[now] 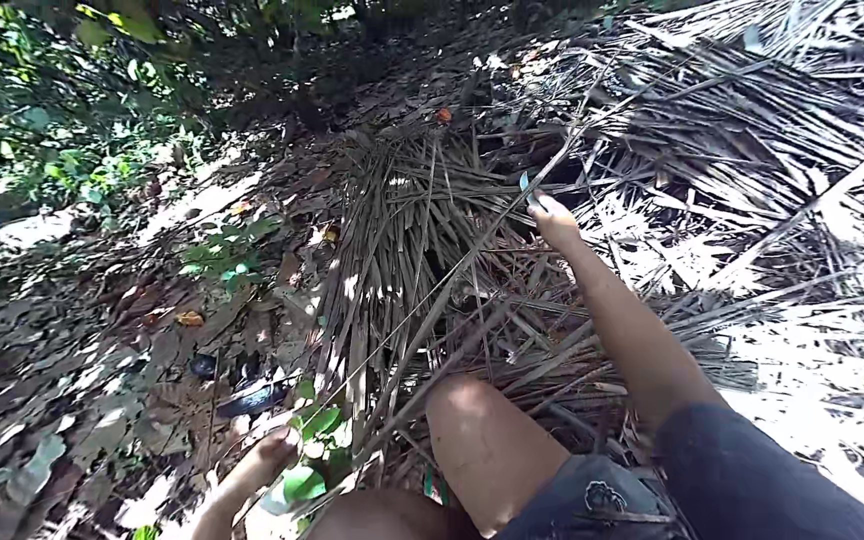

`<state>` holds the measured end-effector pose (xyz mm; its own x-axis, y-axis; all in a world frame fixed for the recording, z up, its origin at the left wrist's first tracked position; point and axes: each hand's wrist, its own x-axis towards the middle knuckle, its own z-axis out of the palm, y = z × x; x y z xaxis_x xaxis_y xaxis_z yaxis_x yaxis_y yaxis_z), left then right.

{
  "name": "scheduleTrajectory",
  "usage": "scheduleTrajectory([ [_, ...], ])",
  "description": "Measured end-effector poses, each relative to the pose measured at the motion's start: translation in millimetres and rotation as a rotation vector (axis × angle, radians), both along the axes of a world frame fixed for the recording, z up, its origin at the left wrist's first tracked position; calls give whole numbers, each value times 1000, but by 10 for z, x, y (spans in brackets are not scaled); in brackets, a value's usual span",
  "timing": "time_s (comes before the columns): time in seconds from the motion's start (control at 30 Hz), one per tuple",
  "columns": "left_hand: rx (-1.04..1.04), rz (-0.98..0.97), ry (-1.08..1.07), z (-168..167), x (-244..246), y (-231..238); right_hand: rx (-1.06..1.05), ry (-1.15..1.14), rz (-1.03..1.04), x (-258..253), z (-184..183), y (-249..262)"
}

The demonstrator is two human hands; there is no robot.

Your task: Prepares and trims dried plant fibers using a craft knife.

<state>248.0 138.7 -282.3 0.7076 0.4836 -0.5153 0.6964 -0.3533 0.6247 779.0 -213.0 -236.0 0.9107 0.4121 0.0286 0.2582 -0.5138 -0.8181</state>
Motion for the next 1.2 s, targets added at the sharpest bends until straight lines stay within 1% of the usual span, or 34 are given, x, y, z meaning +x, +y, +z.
scheduleTrajectory([
  [0.07, -76, 9, -119, -169, -161, 88, -34, 28, -45, 149, 60, -181],
  [0.13, -146, 33, -181, -269, -240, 103, -28, 5, -62, 276, 120, -330],
  [0.2, -164, 51, -168, -252, -319, 85, -43, -45, -73, 420, 177, -465],
  [0.3, -135, 149, -96, -176, -486, 80, -57, -94, -105, 643, 336, -669],
  [0.4, -97, 212, -61, -147, -700, 131, -19, -156, -199, 941, 477, -934],
  [0.47, -65, 244, -65, -137, -812, 151, -32, -195, -291, 1085, 630, -1195],
  [0.53, -14, 275, -79, -30, -739, 39, -105, -213, -402, 1087, 827, -1407],
  [0.57, -2, 286, -102, 66, -633, -67, -127, -232, -423, 1035, 913, -1454],
  [0.63, 9, 259, -153, 281, -323, -344, -110, -309, -394, 816, 1048, -1453],
  [0.7, 68, 136, -176, 553, 28, -638, -10, -352, -287, 455, 1104, -1309],
  [0.77, 140, -13, -145, 848, 384, -927, 96, -303, -132, -101, 1122, -1031],
  [0.8, 202, -44, -164, 916, 527, -1071, 147, -227, -35, -433, 1089, -862],
  [0.83, 267, -41, -222, 947, 650, -1233, 213, -99, 90, -786, 1023, -708],
  [0.87, 277, -23, -283, 992, 757, -1387, 277, 37, 230, -1133, 907, -569],
  [0.93, 211, 13, -371, 1111, 914, -1642, 370, 299, 530, -1775, 635, -307],
  [1.0, 166, 30, -444, 1181, 1017, -1827, 391, 486, 798, -2257, 460, -91],
  [1.03, 165, 35, -471, 1198, 1046, -1900, 402, 552, 900, -2425, 418, -2],
  [1.1, 213, 37, -501, 1201, 1067, -2017, 423, 653, 1040, -2611, 349, 124],
  [1.17, 316, 18, -512, 1190, 1054, -2104, 424, 742, 1116, -2672, 310, 182],
  [1.2, 365, 0, -507, 1193, 1035, -2136, 429, 762, 1117, -2693, 300, 189],
])
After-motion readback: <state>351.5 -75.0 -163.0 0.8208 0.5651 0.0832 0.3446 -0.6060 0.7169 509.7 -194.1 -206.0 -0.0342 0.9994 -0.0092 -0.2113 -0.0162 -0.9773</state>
